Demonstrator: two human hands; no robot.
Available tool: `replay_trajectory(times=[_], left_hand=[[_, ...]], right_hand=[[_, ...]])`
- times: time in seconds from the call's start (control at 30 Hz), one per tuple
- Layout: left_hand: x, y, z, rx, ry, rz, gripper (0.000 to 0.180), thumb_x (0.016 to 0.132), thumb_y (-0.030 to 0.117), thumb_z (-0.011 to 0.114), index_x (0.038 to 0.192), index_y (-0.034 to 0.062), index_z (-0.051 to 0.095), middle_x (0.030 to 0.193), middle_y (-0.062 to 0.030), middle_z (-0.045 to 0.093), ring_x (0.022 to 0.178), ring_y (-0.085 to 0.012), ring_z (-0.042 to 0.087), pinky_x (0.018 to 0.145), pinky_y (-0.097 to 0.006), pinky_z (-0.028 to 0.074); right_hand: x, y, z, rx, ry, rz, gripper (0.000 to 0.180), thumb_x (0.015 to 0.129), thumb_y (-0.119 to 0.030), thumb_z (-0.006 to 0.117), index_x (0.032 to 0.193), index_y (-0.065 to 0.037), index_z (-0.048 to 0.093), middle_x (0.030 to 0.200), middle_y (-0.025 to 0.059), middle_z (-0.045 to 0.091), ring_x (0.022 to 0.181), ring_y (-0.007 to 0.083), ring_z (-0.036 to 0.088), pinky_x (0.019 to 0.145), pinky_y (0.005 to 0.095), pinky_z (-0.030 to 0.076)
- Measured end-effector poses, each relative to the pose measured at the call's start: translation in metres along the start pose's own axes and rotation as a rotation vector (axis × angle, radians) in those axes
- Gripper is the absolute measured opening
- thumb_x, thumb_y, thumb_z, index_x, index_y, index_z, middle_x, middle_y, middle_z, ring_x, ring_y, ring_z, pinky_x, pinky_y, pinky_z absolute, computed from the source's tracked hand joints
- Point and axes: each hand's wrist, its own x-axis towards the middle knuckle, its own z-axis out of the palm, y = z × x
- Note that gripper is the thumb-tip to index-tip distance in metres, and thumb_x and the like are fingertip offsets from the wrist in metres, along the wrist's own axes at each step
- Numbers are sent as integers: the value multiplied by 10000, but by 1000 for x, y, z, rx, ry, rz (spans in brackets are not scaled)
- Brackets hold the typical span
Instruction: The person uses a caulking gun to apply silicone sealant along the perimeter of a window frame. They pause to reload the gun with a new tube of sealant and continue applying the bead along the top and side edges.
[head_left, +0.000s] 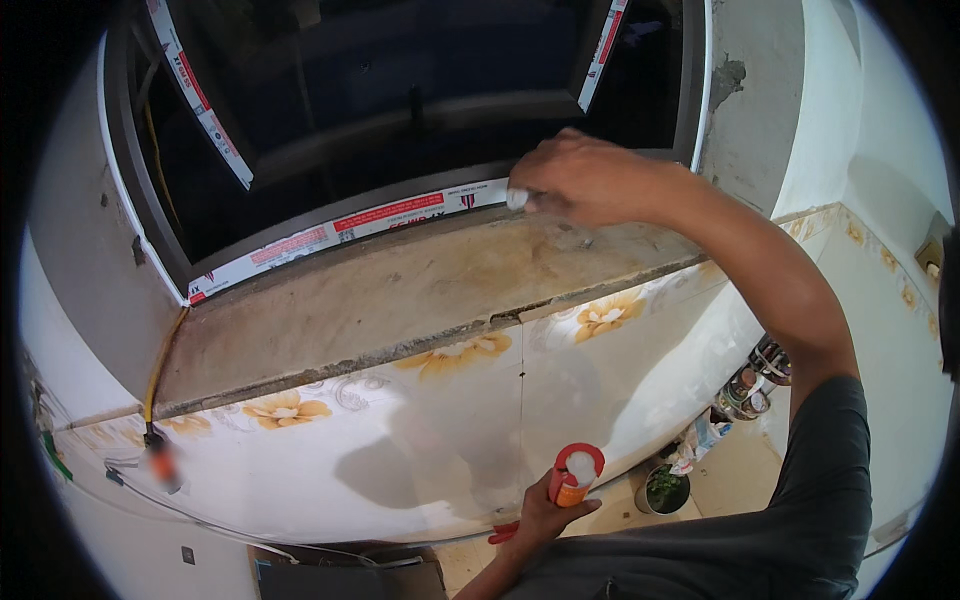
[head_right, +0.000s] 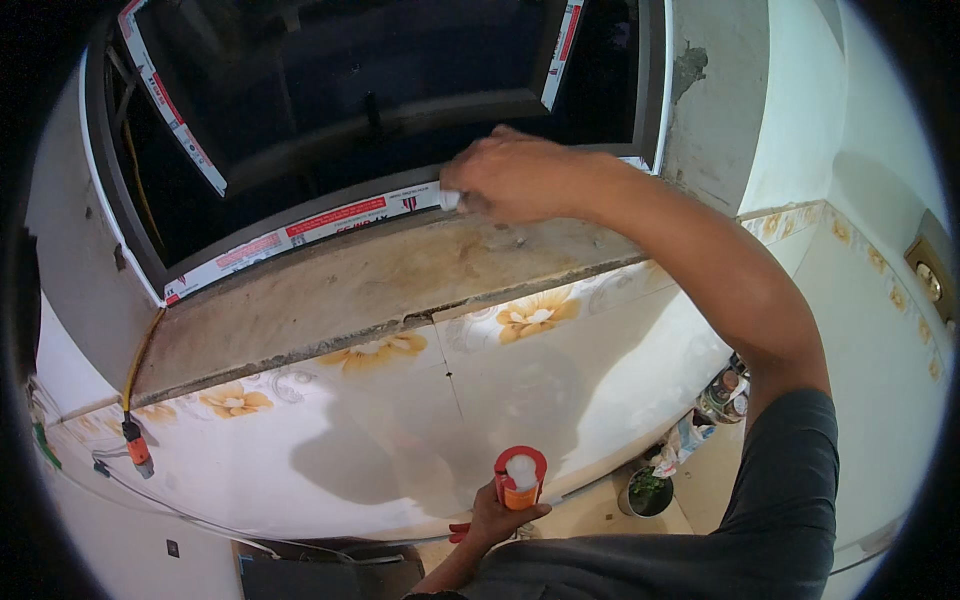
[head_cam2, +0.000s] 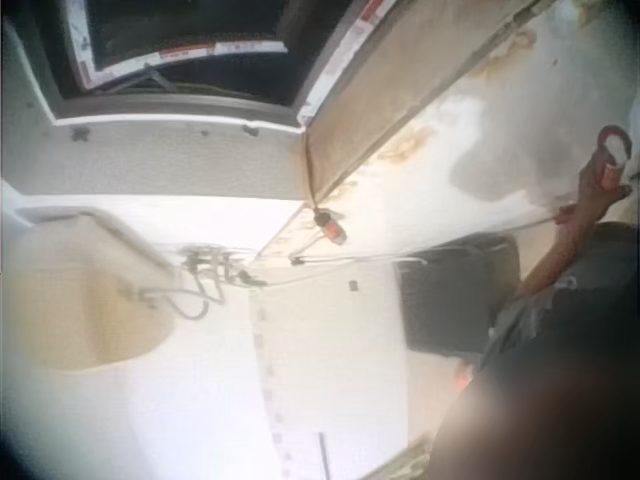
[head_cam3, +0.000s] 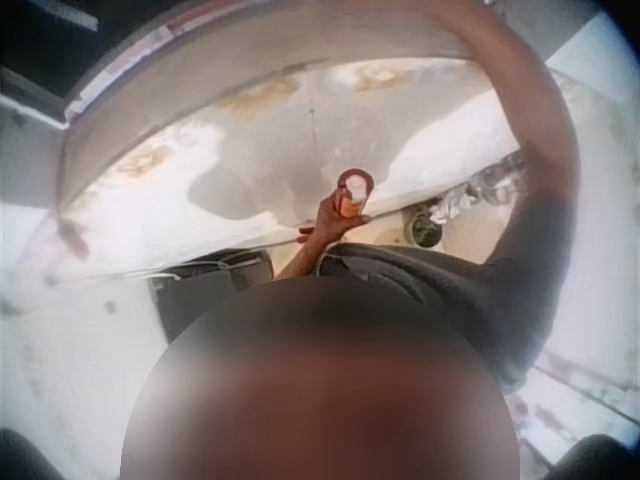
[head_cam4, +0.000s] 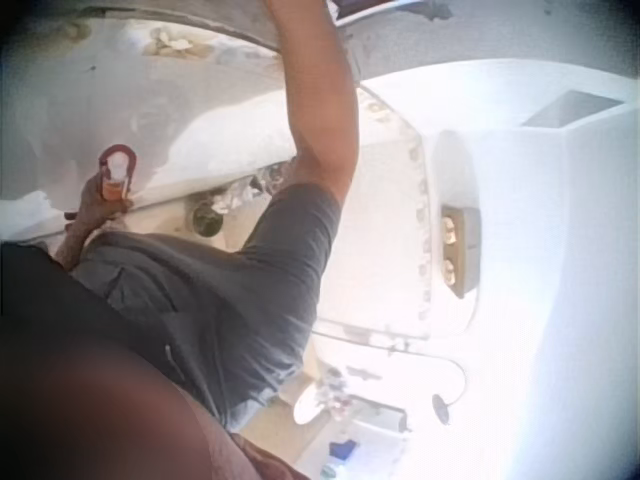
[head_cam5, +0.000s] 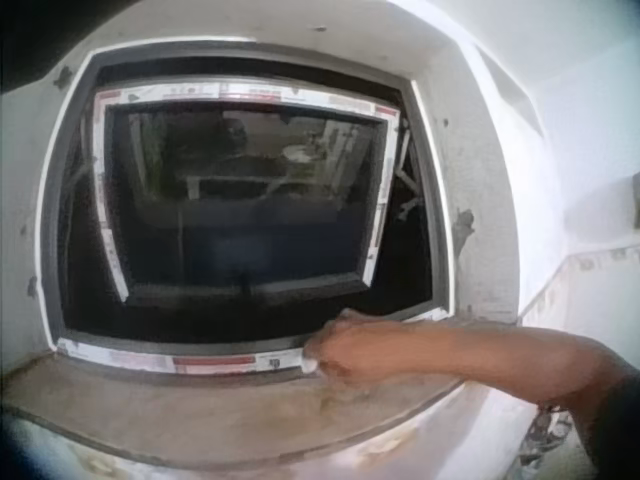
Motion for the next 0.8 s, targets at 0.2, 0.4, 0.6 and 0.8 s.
replay_trajectory(times=[0.2, 0.4, 0.6, 0.8], left_hand=[[16, 12, 8, 32, -43, 54, 614, 743, 262, 982, 1215, 22, 670, 1064, -71, 756, 954, -130, 672, 880, -340, 568], [46, 26, 19, 1, -238, 160, 593, 753, 224, 974, 1220, 31, 663, 1102, -71, 756, 992, -140, 694, 898, -339, 570], [62, 42, 39, 28, -352, 140, 572, 740, 199, 977, 1185, 35, 657, 1084, -41, 736, 983, -140, 695, 880, -333, 570], [64, 33, 51, 29, -404, 110, 619, 749, 242, 971, 1233, 21, 654, 1080, -87, 756, 967, -159, 714, 870, -339, 582]], right_hand=[[-121, -29, -48, 1002, 555, 126, 246, 1038, -119, 598, 1278, -73, 577, 1032, 135, 724, 1037, 229, 690, 958, 377, 508], [-266, -74, 22, 1806, 799, 200, 464, 1029, -193, 614, 1421, 46, 544, 1024, 247, 712, 979, 307, 723, 884, 387, 568], [-318, -137, 117, 2049, 870, 819, 546, 897, -199, 799, 1323, 97, 629, 1026, 197, 725, 929, 239, 701, 815, 334, 556], [-306, -150, 129, 1822, 566, 879, 230, 917, -22, 769, 1144, 18, 765, 1072, 66, 720, 1051, 186, 693, 938, 333, 563]])
